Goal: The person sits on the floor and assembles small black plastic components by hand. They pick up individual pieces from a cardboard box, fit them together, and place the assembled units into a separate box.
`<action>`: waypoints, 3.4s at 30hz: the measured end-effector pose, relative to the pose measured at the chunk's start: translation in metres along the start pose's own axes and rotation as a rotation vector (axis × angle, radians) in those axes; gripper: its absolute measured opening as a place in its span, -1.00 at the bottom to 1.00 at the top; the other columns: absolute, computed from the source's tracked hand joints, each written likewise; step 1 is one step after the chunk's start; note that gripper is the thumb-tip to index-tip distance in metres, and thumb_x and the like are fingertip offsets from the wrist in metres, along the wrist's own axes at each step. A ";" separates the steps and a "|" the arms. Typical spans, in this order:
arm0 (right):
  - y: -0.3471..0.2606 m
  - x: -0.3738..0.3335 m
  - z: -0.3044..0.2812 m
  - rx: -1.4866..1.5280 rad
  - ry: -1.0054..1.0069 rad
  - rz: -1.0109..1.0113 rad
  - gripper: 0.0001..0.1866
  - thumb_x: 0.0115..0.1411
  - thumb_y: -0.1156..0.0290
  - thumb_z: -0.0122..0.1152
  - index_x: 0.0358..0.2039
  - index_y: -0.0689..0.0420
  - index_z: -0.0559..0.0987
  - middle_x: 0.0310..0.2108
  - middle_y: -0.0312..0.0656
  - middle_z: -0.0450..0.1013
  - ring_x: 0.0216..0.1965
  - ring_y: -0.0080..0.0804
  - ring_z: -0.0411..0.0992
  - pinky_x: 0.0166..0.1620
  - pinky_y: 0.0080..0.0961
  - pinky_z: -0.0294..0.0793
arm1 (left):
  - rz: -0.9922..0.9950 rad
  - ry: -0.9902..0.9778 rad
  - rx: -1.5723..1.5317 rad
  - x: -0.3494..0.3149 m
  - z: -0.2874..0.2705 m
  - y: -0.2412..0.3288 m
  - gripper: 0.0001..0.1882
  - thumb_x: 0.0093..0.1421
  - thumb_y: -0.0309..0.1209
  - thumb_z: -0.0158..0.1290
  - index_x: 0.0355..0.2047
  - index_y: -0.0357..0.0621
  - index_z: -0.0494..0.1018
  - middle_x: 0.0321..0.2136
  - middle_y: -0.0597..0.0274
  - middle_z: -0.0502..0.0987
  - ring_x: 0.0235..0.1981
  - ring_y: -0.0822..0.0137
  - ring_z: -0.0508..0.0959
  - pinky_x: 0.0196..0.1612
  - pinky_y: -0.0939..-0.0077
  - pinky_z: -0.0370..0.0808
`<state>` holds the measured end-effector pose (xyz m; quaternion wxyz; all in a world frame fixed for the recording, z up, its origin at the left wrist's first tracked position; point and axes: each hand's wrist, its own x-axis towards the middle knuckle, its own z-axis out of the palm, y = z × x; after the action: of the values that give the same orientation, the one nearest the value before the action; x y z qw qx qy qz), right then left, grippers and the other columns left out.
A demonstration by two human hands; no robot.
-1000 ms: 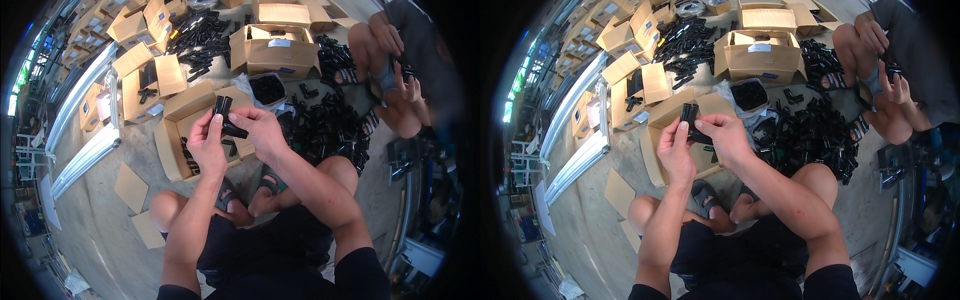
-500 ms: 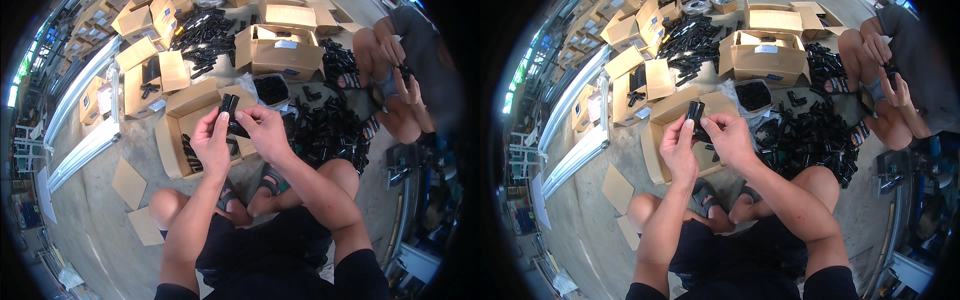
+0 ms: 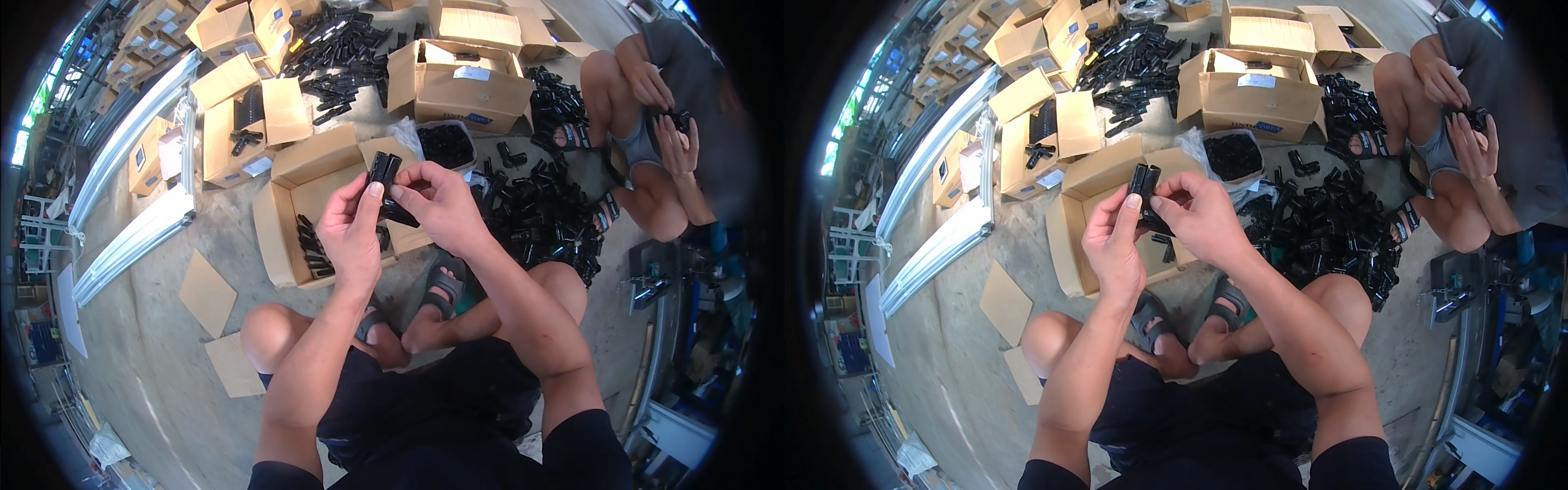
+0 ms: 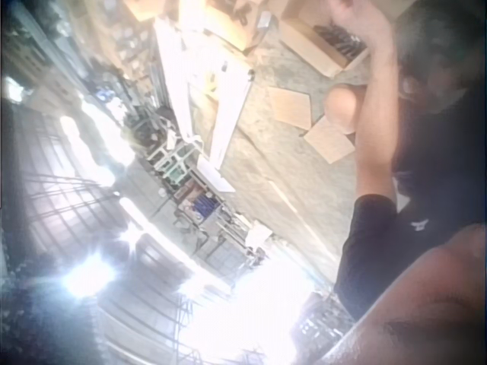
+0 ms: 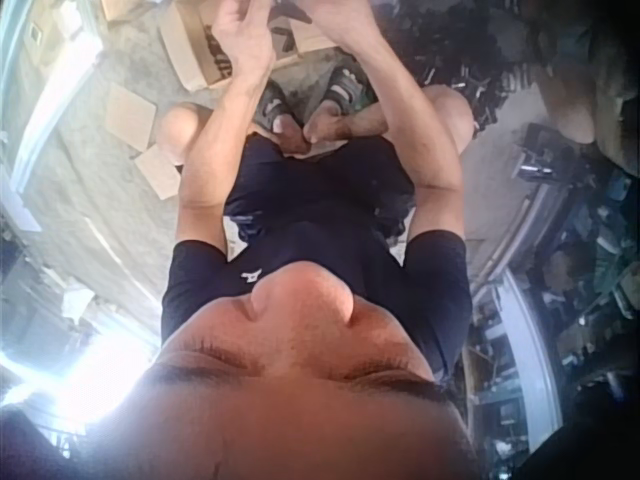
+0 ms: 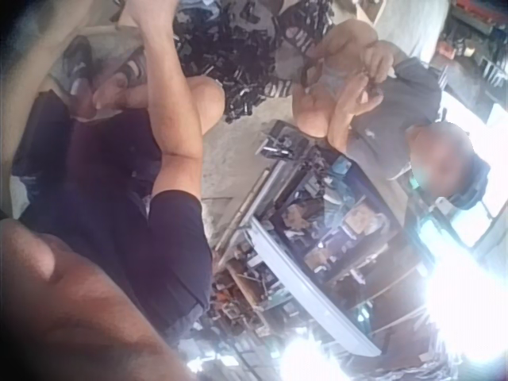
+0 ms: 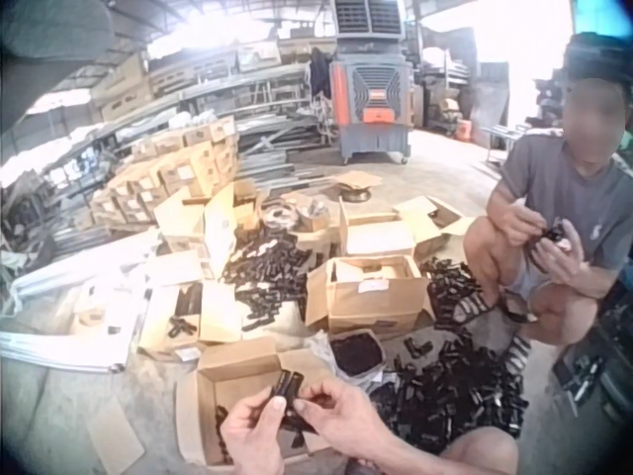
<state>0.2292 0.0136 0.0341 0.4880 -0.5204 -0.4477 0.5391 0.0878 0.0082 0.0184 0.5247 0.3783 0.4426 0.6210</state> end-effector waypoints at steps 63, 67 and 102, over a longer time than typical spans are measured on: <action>0.003 0.002 -0.007 -0.108 -0.046 -0.133 -0.91 0.28 0.50 0.29 -0.26 0.23 0.58 -0.13 -0.23 0.47 -0.15 -0.45 0.48 -0.02 -0.42 0.50 | -0.017 -0.074 -0.122 0.005 -0.005 0.000 -0.73 0.29 -0.52 0.25 -0.03 -0.37 0.56 -0.15 0.19 0.64 -0.13 0.52 0.56 0.00 0.61 0.51; 0.001 0.002 -0.009 -0.088 -0.048 -0.116 -0.91 0.28 0.49 0.29 -0.26 0.23 0.58 -0.12 -0.23 0.47 -0.14 -0.45 0.48 -0.02 -0.44 0.50 | -0.018 -0.085 -0.111 0.005 -0.004 0.000 -0.72 0.29 -0.52 0.26 -0.02 -0.36 0.56 -0.14 0.19 0.64 -0.13 0.52 0.56 0.00 0.61 0.51; -0.017 -0.007 -0.036 -0.194 -0.245 -0.375 -0.53 0.18 0.53 0.43 0.11 0.20 0.55 -0.08 -0.23 0.59 -0.18 -0.60 0.53 -0.13 -0.58 0.55 | -0.113 -0.451 0.233 0.023 -0.028 0.032 -0.47 0.31 -0.21 0.26 0.18 -0.26 0.46 -0.14 0.18 0.61 -0.18 0.38 0.63 -0.12 0.46 0.63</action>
<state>0.2658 0.0076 0.0497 0.4693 -0.4033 -0.6421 0.4526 0.0477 0.0252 0.0399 0.5968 0.5398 0.4033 0.4358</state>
